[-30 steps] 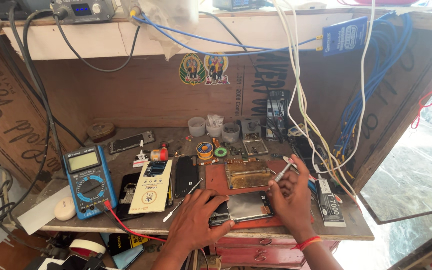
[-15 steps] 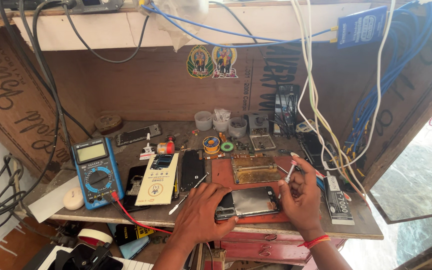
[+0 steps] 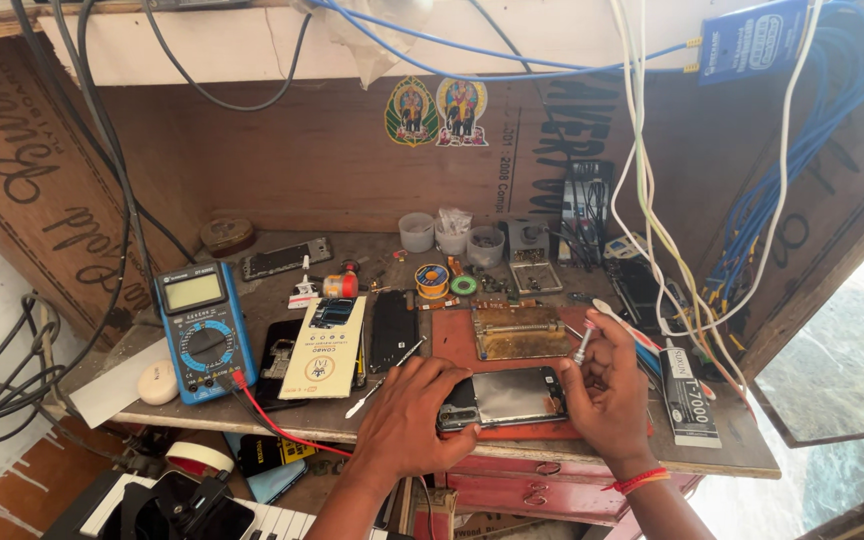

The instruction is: The person works at a cluttered repair bench on a disassembled smartphone. They use a screwdriver on the phone's edge, then hold the phone with both hands and press a silver battery or back panel into the phone body, repeatedly aligning and pressing it into place.

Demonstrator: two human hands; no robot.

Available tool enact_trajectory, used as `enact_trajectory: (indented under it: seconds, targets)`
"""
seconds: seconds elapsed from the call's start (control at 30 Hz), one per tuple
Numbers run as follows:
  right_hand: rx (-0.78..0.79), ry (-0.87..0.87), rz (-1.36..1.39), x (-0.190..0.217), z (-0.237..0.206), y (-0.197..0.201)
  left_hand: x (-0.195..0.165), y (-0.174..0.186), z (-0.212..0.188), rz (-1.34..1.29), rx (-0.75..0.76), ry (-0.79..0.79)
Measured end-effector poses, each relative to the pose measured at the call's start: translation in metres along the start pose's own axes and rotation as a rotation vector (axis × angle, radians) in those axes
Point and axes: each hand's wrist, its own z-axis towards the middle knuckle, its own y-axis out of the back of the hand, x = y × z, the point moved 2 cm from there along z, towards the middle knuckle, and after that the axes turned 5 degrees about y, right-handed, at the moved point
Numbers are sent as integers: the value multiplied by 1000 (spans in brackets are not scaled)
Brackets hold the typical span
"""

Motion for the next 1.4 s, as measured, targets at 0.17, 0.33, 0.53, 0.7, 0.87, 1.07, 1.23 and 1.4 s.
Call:
enact_trajectory:
  seconds: [0.17,0.33,0.53,0.7,0.87,1.07,1.23,1.4]
  targets:
    - [-5,89,-80,5,-3,-3,-1,1,1,1,-14,0]
    - [30,111,-77,8,-5,-1,-1,0,0,4,-7,11]
    - [30,125,-126,5,-7,1,-2,1,0,8,-24,-13]
    - [37,149,-71,4,-9,1,-3,1,0,-4,-18,-10]
    - [56,74,-16,-1,-10,0,-2,2,-2,-9,-7,10]
    - [-88,-74,127,-11,-5,7,1,3,-1,-53,-48,-19]
    - [-152,-102,136,-12,-3,8,5,1,-1,-76,-20,22]
    - [-121,-122,170,-14,-4,10,5,0,0,-68,-24,18]
